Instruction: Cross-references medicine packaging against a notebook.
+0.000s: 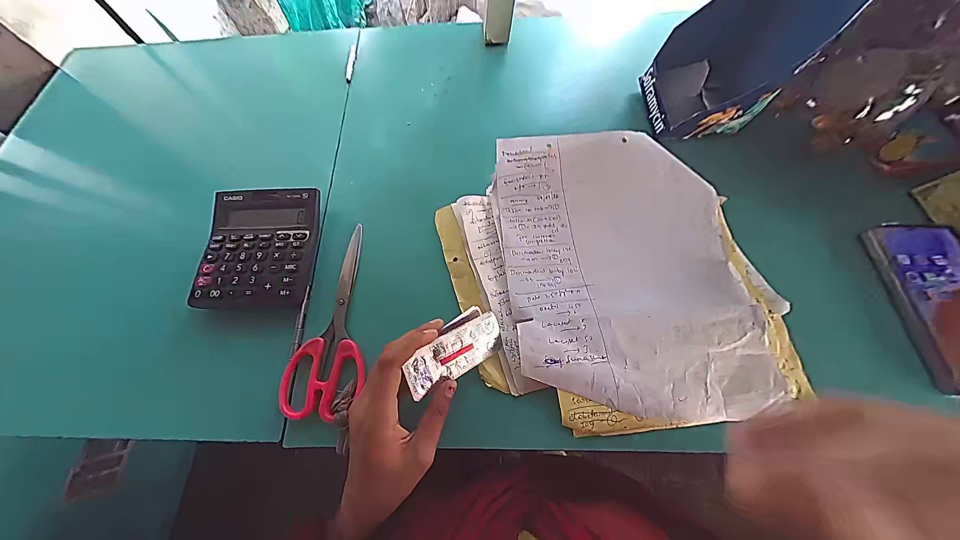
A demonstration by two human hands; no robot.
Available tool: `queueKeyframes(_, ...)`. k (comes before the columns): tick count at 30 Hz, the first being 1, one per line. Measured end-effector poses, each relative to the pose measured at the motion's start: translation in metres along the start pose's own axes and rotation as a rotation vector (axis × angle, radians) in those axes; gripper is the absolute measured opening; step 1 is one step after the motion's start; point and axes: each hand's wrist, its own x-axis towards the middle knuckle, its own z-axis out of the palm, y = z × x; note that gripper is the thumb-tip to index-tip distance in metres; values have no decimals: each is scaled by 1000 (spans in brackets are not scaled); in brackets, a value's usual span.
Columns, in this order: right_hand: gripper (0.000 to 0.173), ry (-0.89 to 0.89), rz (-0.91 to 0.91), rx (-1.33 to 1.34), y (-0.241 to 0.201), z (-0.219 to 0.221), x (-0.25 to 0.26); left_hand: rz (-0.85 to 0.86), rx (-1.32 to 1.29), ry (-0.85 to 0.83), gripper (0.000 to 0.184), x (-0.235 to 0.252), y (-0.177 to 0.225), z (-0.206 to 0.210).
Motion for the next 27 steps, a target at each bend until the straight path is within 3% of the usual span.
queueKeyframes(2, 35, 2, 74, -381, 47, -40, 11, 12, -44, 23, 42, 1, -1, -1)
queueKeyframes(4, 47, -53, 353, -707, 78, -69, 31, 29, -76, 47, 42, 2, -1, 0)
queueKeyframes(7, 58, -116, 774, -952, 112, -86, 38, 57, -93, 57, 44, 2, -1, 0)
queueKeyframes(10, 64, -153, 931, -1029, 107, -74, 47, 88, -110, 90, 44, 7, -4, 1)
queueKeyframes(14, 60, -224, 891, -970, 96, -53, 55, 102, -171, 162, 45, 8, -4, 3)
queueKeyframes(19, 43, -119, 640, -1053, 107, -55, 89, 97, -165, 183, 47, 5, -3, 1)
queueKeyframes(22, 41, -183, 747, -890, 143, -59, 109, 108, -197, 209, 48, 6, -4, 1)
queueKeyframes(24, 38, -125, 729, -830, 154, -56, 110, 111, -218, 239, 47, 5, -3, 0)
queueKeyframes(27, 37, 1, 545, -772, 146, -45, 98, 128, -259, 308, 46, 3, -3, -1)
